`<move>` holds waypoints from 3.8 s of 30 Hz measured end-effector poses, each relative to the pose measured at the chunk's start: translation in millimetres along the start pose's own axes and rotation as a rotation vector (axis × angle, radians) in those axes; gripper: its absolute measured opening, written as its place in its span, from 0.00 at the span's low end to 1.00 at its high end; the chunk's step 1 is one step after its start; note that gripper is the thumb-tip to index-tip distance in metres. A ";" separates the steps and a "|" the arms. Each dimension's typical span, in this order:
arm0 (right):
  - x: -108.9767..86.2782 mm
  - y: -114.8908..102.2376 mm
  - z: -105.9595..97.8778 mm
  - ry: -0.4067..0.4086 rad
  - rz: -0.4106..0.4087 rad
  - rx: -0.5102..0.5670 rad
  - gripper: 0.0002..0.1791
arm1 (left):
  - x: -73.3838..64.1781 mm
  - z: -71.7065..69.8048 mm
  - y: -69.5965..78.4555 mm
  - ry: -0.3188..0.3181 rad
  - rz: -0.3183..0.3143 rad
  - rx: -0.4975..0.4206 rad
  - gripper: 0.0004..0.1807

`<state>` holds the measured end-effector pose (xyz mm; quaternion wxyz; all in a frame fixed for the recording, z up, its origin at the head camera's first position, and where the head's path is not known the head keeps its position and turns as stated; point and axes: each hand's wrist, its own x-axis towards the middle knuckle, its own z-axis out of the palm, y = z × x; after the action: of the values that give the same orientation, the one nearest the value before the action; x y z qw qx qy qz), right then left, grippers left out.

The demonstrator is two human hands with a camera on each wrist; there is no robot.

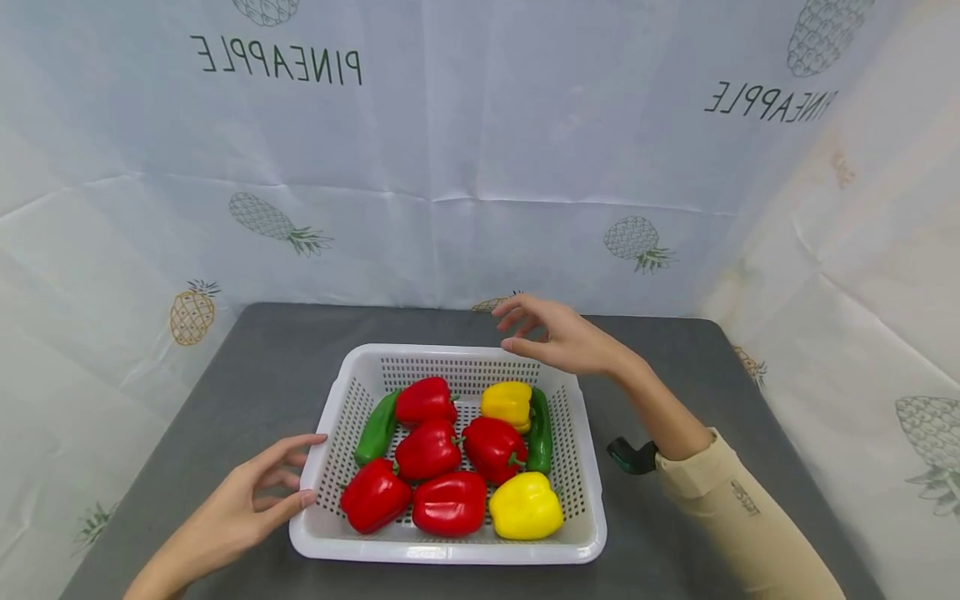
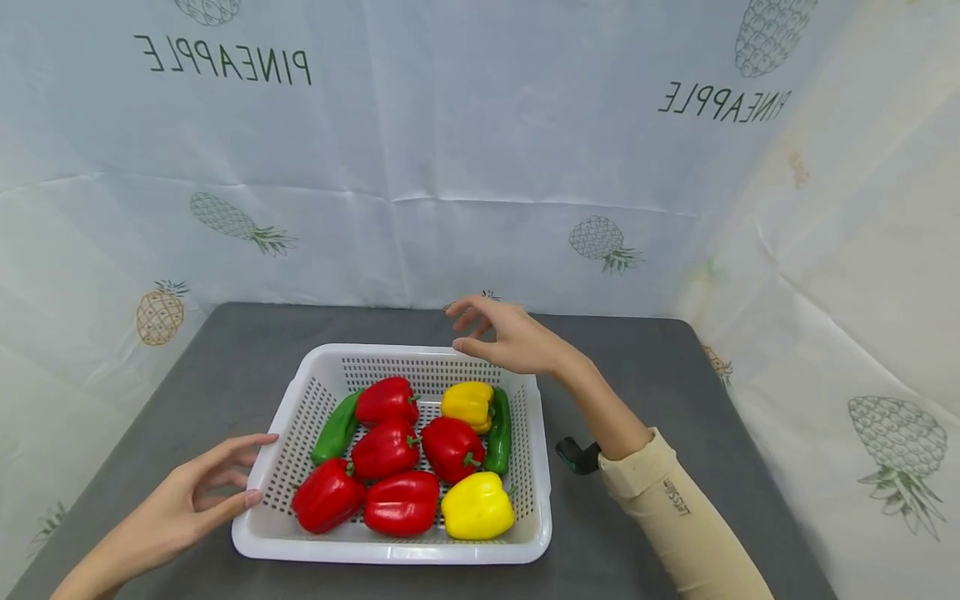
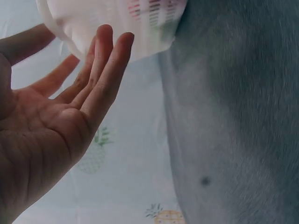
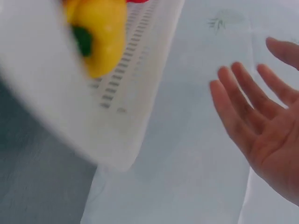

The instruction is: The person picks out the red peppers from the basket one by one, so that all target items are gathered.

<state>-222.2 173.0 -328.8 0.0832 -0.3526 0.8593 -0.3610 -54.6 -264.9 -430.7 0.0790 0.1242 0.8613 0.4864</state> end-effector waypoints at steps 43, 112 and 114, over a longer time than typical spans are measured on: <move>76.2 18.9 79.4 -0.616 0.267 0.321 0.36 | -4.6 13.6 5.0 0.030 -0.201 -0.081 0.36; 72.4 7.5 99.6 -0.366 0.016 0.050 0.32 | -4.2 15.1 2.0 0.009 -0.200 -0.103 0.36; 70.8 7.1 98.5 -0.358 -0.004 0.022 0.32 | -4.7 15.0 1.4 0.014 -0.185 -0.107 0.35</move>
<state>-239.1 74.0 -397.1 0.2380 -0.4121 0.8261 -0.3019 -46.0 -253.3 -437.2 0.1239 0.0365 0.8425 0.5230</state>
